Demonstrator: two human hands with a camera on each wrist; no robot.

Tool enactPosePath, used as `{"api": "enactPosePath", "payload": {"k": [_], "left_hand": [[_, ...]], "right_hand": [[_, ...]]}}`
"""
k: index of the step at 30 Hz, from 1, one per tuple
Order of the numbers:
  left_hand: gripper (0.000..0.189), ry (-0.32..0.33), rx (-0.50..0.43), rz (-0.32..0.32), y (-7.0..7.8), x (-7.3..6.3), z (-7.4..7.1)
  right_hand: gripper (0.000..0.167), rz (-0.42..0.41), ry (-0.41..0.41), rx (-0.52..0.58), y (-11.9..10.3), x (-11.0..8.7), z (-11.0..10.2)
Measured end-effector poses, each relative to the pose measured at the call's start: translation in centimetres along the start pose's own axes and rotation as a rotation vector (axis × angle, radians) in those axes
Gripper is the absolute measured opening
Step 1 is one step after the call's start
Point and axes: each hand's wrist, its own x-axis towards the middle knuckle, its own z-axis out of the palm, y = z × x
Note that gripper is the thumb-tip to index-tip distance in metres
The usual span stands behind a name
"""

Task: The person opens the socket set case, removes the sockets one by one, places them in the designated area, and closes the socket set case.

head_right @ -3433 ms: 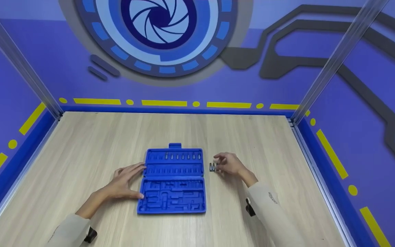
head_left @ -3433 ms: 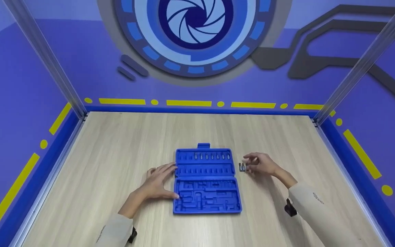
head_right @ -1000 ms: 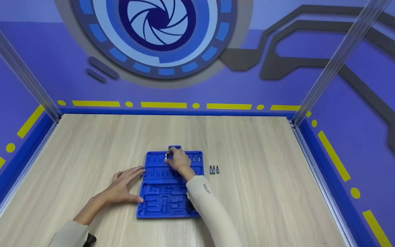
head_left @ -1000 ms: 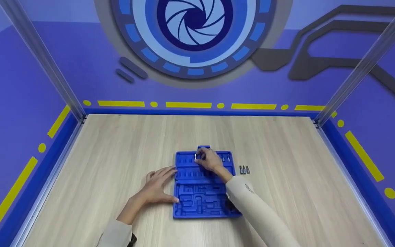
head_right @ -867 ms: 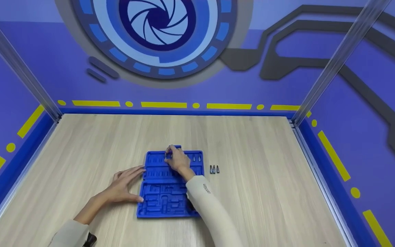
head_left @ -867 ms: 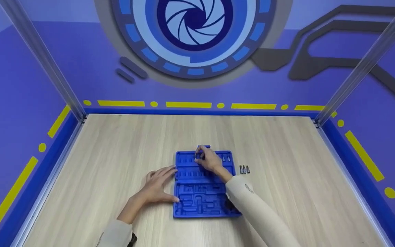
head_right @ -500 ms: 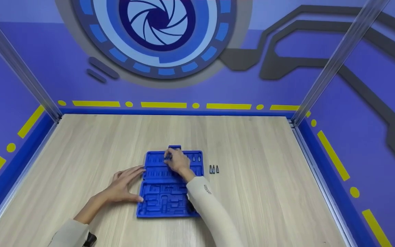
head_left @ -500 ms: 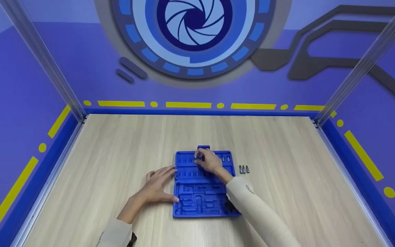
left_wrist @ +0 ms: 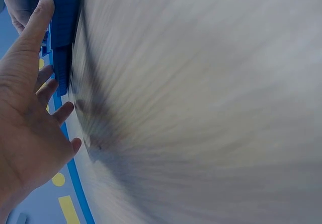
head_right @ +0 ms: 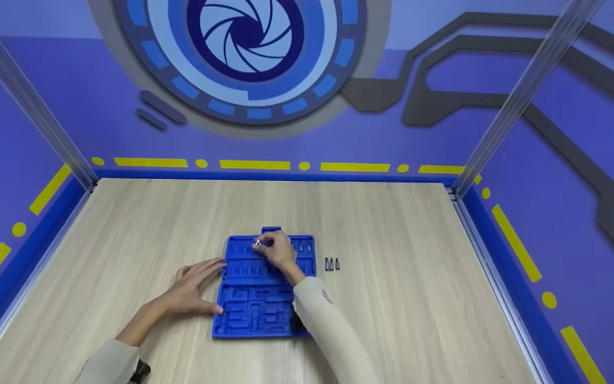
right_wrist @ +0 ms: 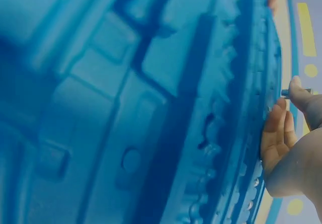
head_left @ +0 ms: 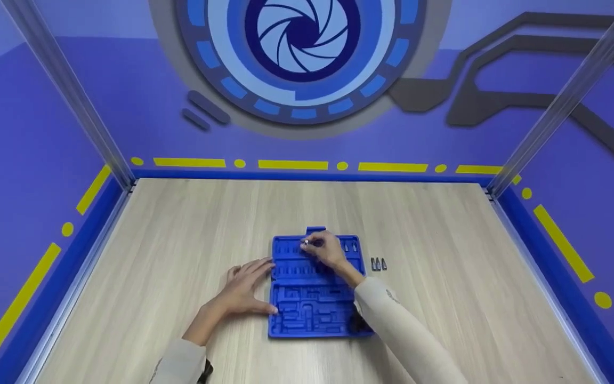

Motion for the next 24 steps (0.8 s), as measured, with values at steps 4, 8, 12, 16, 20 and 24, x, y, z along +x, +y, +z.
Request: {"api": "enactPosePath", "payload": {"k": [4, 8, 12, 16, 20, 24], "left_hand": [[0.112, -0.008, 0.001, 0.014, 0.2, 0.3, 0.2], [0.111, -0.019, -0.002, 0.026, 0.3, 0.6, 0.3], [0.111, -0.022, 0.000, 0.018, 0.3, 0.5, 0.2], [0.111, -0.026, 0.003, 0.005, 0.2, 0.3, 0.0], [0.112, -0.024, 0.002, -0.005, 0.0, 0.1, -0.2], [0.111, -0.021, 0.002, 0.002, 0.2, 0.0, -0.2]], "right_hand": [[0.012, -0.021, -0.005, -0.043, 0.0, -0.7, -1.1], [0.015, -0.035, -0.028, -0.049, 0.2, -1.6, -2.5], [0.019, -0.012, -0.060, 0.037, 0.2, -2.4, -3.9], [0.024, -0.035, -0.076, 0.040, 0.2, -3.1, -5.4], [0.028, -0.017, -0.083, 0.013, 0.2, -3.7, -6.7], [0.029, 0.024, -0.056, -0.005, 0.6, -4.5, -8.0]]}}
